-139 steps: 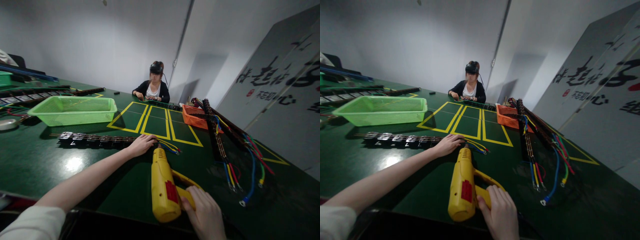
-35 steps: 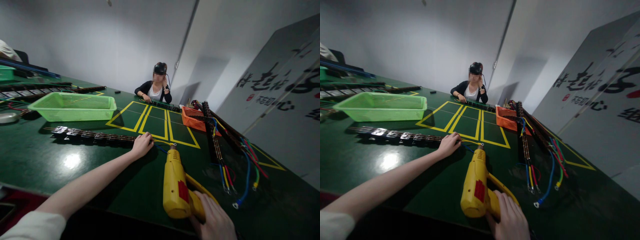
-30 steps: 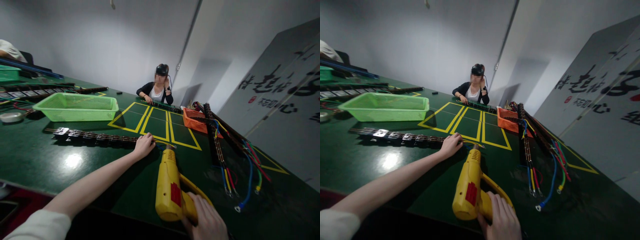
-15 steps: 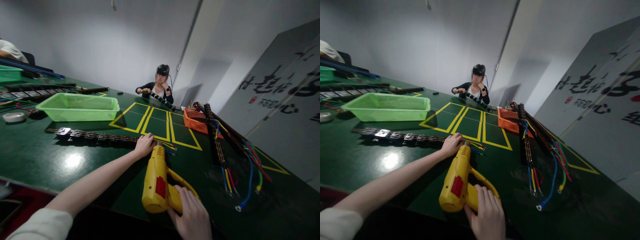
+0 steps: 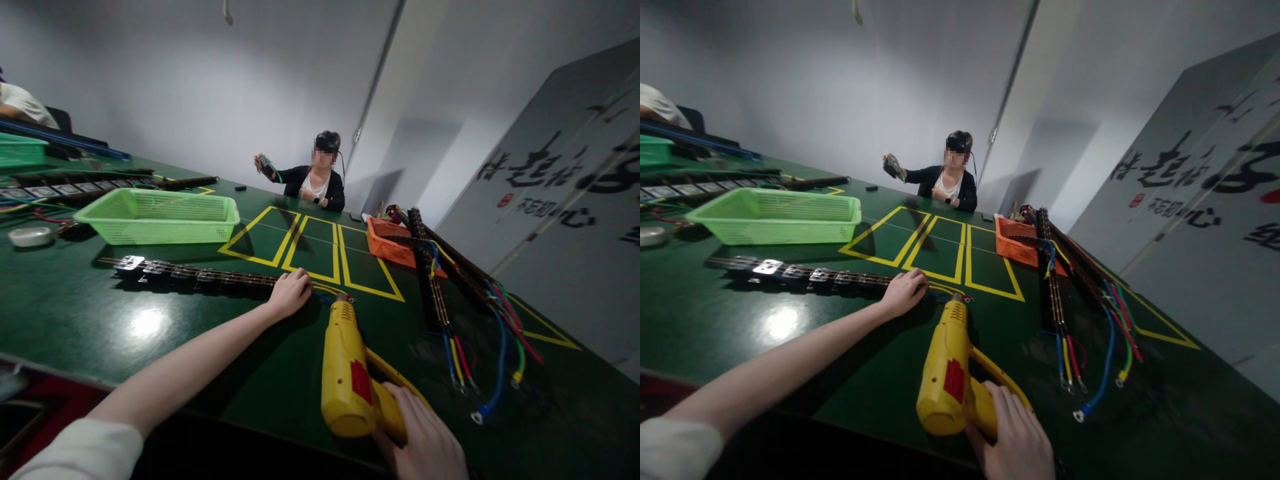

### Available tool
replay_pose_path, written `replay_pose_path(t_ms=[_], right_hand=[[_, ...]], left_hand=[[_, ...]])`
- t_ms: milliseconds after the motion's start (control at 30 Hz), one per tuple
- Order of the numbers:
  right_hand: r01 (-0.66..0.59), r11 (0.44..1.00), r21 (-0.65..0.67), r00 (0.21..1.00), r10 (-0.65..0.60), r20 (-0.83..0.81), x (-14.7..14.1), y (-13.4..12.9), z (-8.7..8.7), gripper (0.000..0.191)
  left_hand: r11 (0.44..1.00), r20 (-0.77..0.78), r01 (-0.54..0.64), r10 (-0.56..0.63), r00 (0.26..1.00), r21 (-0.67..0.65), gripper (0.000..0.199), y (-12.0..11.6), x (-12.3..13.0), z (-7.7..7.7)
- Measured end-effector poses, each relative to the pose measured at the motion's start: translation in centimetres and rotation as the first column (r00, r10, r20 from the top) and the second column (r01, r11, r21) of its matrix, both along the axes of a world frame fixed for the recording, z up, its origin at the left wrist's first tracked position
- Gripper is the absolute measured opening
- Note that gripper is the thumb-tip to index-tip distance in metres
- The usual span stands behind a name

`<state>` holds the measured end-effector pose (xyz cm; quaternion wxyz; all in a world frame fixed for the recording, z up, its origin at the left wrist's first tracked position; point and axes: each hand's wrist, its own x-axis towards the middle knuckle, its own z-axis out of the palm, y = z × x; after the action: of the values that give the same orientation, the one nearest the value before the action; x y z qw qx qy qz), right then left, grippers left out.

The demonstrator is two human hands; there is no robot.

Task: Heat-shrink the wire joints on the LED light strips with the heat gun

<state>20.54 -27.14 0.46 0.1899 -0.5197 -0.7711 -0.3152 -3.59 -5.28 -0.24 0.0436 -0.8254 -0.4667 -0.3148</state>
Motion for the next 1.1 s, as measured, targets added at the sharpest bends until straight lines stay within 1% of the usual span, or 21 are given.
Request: replay_pose_path(t_ms=[133, 233, 300, 400, 500, 667, 767, 933, 1100], right_hand=[[-0.019, 1.000, 0.006, 1.000, 0.019, 0.001, 0.6, -0.1, 0.0, 0.048], [-0.036, 0.999, 0.015, 0.999, 0.035, 0.020, 0.7, 0.0, 0.0, 0.053], [-0.039, 0.999, 0.026, 0.999, 0.038, 0.035, 0.7, 0.0, 0.0, 0.055], [-0.043, 0.999, 0.020, 0.999, 0.043, 0.025, 0.4, 0.2, -0.1, 0.052], [-0.057, 0.998, -0.013, 0.998, 0.057, -0.013, -0.9, 0.5, -0.3, 0.052], [-0.111, 0.993, -0.036, 0.992, 0.108, -0.064, -3.8, 1.1, -0.4, 0.049], [-0.118, 0.992, -0.042, 0.990, 0.114, -0.082, -4.5, 1.2, -0.5, 0.047], [-0.094, 0.994, -0.052, 0.991, 0.089, -0.099, -4.2, 0.9, -0.4, 0.048], [-0.065, 0.996, -0.058, 0.992, 0.059, -0.110, -3.1, 0.9, -0.2, 0.048]], left_hand=[[1.000, 0.011, 0.014, -0.014, 1.000, -0.013, 0.016, 0.0, -0.1, 0.1], [0.999, 0.014, 0.025, -0.024, 1.000, -0.022, 0.018, 0.0, -0.1, 0.2], [0.999, 0.005, 0.023, -0.023, 1.000, -0.028, 0.023, -0.1, 0.0, 0.3], [0.999, -0.009, 0.028, -0.029, 1.000, -0.046, 0.033, -0.2, 0.3, 0.5], [0.997, -0.021, 0.059, -0.060, 0.998, -0.047, 0.037, -0.3, 0.3, 0.7], [0.995, -0.059, 0.094, -0.097, 0.994, -0.040, 0.038, 0.0, 0.0, 0.6], [0.993, -0.043, 0.101, -0.103, 0.994, -0.055, 0.040, 0.1, -0.2, 0.6], [0.991, -0.031, 0.119, -0.121, 0.992, -0.058, 0.041, 0.0, -0.3, 0.7], [0.990, -0.022, 0.131, -0.132, 0.991, -0.043, 0.036, 0.0, -0.3, 0.6]])
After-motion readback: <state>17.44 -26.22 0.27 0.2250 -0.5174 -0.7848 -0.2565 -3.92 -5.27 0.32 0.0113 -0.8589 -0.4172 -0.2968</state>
